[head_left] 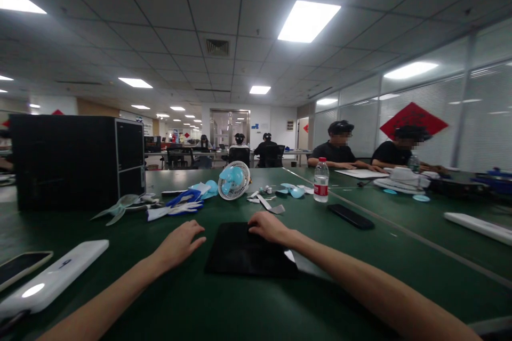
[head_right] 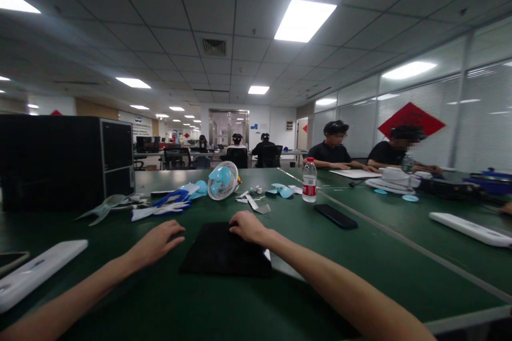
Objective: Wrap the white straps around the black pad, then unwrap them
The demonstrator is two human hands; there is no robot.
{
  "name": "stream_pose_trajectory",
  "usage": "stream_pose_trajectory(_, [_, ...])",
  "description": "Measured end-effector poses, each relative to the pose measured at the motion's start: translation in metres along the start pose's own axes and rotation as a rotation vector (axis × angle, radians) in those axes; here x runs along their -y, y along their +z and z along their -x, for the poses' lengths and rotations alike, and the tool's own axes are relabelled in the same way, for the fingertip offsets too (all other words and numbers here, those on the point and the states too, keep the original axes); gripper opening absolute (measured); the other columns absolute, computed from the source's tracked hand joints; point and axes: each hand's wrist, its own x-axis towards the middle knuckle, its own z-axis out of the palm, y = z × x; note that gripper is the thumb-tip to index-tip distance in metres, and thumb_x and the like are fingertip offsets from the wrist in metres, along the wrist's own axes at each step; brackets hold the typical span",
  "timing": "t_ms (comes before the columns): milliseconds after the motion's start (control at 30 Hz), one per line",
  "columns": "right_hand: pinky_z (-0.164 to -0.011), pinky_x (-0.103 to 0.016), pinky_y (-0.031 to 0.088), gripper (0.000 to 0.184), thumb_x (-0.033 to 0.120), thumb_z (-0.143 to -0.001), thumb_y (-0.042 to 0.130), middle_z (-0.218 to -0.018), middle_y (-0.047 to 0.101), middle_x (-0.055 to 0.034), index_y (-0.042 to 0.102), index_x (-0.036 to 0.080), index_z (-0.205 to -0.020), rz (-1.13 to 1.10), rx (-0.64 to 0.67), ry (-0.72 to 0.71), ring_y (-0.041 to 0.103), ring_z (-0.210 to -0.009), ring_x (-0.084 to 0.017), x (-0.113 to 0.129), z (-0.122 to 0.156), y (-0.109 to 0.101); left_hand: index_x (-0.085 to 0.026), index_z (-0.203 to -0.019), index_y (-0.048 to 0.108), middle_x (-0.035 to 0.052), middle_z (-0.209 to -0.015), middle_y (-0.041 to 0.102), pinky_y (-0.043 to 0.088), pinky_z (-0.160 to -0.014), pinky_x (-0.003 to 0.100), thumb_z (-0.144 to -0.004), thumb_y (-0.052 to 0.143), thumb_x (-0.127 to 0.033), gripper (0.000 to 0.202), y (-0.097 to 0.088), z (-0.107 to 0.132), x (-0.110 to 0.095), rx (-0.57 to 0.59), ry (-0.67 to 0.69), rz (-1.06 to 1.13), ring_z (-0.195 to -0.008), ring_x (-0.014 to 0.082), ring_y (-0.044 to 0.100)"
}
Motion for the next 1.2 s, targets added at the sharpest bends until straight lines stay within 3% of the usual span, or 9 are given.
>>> stream_pose_trajectory(233, [-0.075, -0.025, 0.044, 0.026, 0.033, -0.084, 0.057, -0.095, 0.070, -0.0068, 0.071, 0.017, -0.100, -0.005, 0.001, -0.108, 0.062, -0.084, -0.018, 0.018, -0.019, 0.016, -0.016, -0.134, 0.047, 0.0113, -0.143, 0.044, 0.029, -0.111, 0.039, -0.081, 0.048, -0.061, 0.069, 0.009, -0.003, -0.009, 0.094, 0.002, 0.074, -0.131, 0.0272, 0.039])
stream_pose_trajectory(333, [-0.080, -0.026, 0.044, 0.033, 0.038, -0.089, 0.050, -0.098, 0.068, -0.0088, 0.069, 0.016, -0.105, 0.063, -0.076, -0.063, 0.061, -0.089, -0.019, 0.001, -0.026, 0.012, -0.015, -0.137, 0.044, 0.0122, -0.147, 0.039, 0.026, -0.113, 0.040, -0.080, 0.049, -0.062, 0.074, 0.011, -0.004, -0.008, 0.133, -0.012, 0.092, -0.135, 0.0280, 0.035])
stream_pose_trajectory(433, [-0.084, -0.033, 0.044, 0.038, 0.039, -0.089, 0.049, -0.110, 0.063, -0.0151, 0.066, 0.015, -0.113, 0.270, -0.114, 0.130, 0.056, -0.103, -0.026, -0.030, -0.027, 0.007, -0.017, -0.138, 0.043, 0.0113, -0.149, 0.037, 0.025, -0.114, 0.040, -0.078, 0.050, -0.064, 0.076, 0.009, -0.005, -0.007, 0.133, -0.018, 0.115, -0.136, 0.0288, 0.033])
stream_pose_trajectory(600, [-0.083, -0.039, 0.046, 0.034, 0.036, -0.089, 0.048, -0.111, 0.061, -0.0200, 0.069, 0.015, -0.105, 0.393, 0.016, 0.318, 0.054, -0.108, -0.031, -0.075, -0.022, 0.005, -0.022, -0.138, 0.042, 0.0083, -0.148, 0.038, 0.027, -0.112, 0.040, -0.077, 0.050, -0.066, 0.075, 0.003, -0.010, -0.006, 0.178, -0.036, 0.130, -0.135, 0.0271, 0.035])
stream_pose_trajectory(733, [-0.084, -0.039, 0.046, 0.035, 0.035, -0.090, 0.043, -0.104, 0.066, -0.0168, 0.071, 0.016, -0.099, 0.390, 0.093, 0.326, 0.059, -0.103, -0.028, -0.088, -0.021, 0.009, -0.021, -0.136, 0.045, 0.0095, -0.142, 0.045, 0.031, -0.109, 0.039, -0.075, 0.051, -0.068, 0.077, 0.007, -0.019, -0.005, 0.204, -0.008, 0.129, -0.130, 0.0272, 0.041])
stream_pose_trajectory(967, [-0.084, -0.038, 0.047, 0.040, 0.039, -0.091, 0.043, -0.108, 0.065, -0.0180, 0.070, 0.011, -0.099, 0.413, 0.077, 0.316, 0.057, -0.104, -0.030, -0.092, -0.019, 0.015, -0.020, -0.135, 0.046, 0.0103, -0.141, 0.047, 0.032, -0.107, 0.038, -0.076, 0.051, -0.067, 0.076, 0.012, -0.028, -0.010, 0.193, 0.010, 0.158, -0.127, 0.0273, 0.044])
stream_pose_trajectory(1067, [-0.084, -0.036, 0.047, 0.033, 0.034, -0.089, 0.047, -0.108, 0.064, -0.0170, 0.070, 0.012, -0.100, 0.442, 0.043, 0.288, 0.056, -0.104, -0.029, -0.094, -0.016, 0.012, -0.019, -0.137, 0.044, 0.0108, -0.142, 0.045, 0.032, -0.108, 0.038, -0.071, 0.055, -0.069, 0.083, 0.011, -0.027, -0.010, 0.208, 0.007, 0.177, -0.129, 0.0284, 0.042])
stream_pose_trajectory(1200, [-0.089, -0.033, 0.043, 0.026, 0.011, -0.086, 0.045, -0.106, 0.064, -0.0177, 0.068, 0.010, -0.099, 0.520, -0.031, 0.254, 0.054, -0.105, -0.026, -0.097, -0.012, 0.000, -0.019, -0.135, 0.046, 0.0112, -0.137, 0.047, 0.035, -0.105, 0.038, -0.067, 0.059, -0.069, 0.085, 0.009, -0.025, -0.009, 0.214, 0.016, 0.211, -0.123, 0.0283, 0.046])
